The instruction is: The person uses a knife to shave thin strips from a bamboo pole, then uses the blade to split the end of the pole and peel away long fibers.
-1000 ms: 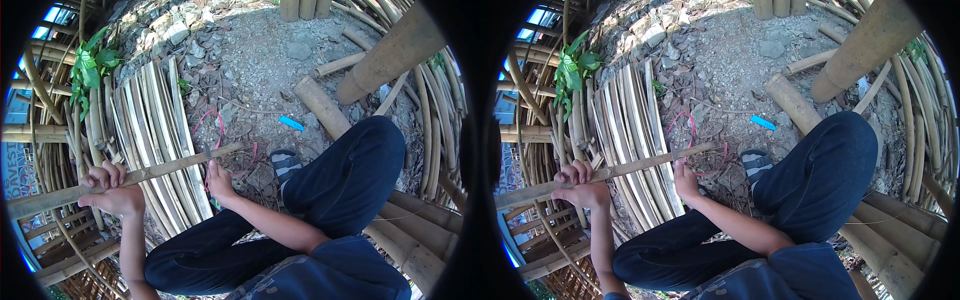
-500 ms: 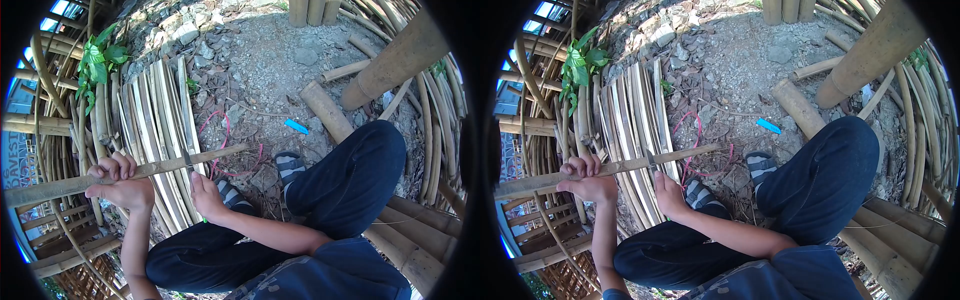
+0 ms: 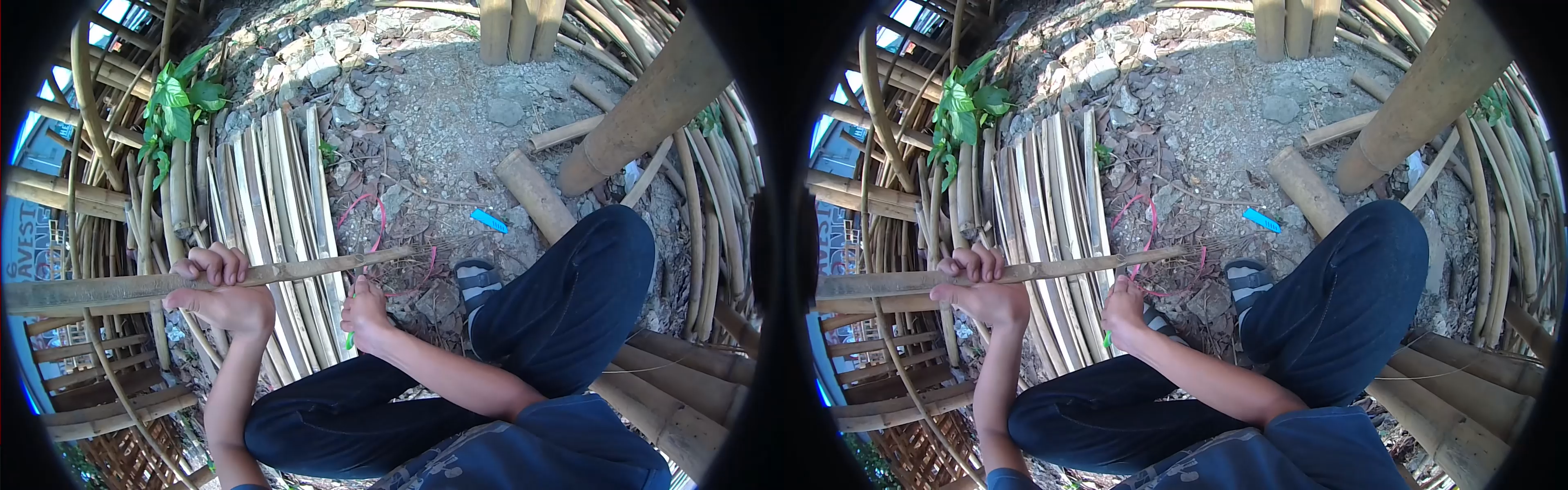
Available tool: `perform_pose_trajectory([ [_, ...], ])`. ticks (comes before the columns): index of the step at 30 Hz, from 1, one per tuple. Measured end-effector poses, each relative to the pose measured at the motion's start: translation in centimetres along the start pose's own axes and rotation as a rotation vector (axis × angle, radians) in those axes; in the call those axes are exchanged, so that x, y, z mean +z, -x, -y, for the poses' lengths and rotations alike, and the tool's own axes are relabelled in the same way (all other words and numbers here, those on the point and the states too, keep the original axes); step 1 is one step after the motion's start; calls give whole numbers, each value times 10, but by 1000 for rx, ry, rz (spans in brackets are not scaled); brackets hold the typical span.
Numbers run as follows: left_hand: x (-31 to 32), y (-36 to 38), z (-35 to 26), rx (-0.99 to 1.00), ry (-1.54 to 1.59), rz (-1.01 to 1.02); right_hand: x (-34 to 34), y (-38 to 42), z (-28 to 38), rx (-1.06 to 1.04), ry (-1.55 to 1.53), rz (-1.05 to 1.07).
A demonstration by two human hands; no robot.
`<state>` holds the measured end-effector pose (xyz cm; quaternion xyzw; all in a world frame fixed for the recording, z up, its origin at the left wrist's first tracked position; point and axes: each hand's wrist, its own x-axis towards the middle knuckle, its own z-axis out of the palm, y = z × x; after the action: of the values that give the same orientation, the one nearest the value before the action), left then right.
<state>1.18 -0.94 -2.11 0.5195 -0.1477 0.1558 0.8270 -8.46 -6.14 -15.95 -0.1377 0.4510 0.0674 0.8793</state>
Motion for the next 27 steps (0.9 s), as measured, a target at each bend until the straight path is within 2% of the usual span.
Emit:
perform_pose_trajectory([
  [4,0,1,2,27,-14,45,5,9,-1,-10,-7,28],
  [6,-1,0,2,18,-2,44,15,26,-13,-138,150,172],
  [8,-2,2,1,9,1,37,35,55,-9,-42,95,278],
  [10,0,3,-1,8,-10,38,39,58,-6,1,-58,239],
  [12,-2,3,-1,15,15,47,25,35,-7,-115,-81,83],
  [15,2,6,-2,25,-5,54,-2,-4,0,-95,-4,-44],
  [19,2,5,-1,32,-18,73,24,23,-8,-30,-39,-9],
  [20,1,3,-1,21,0,72,27,32,-10,-104,65,87],
  [23,5,5,-1,33,1,73,50,71,-5,-22,56,276],
  [27,-2,-2,-1,-3,69,137,27,61,-5,-147,8,235],
])
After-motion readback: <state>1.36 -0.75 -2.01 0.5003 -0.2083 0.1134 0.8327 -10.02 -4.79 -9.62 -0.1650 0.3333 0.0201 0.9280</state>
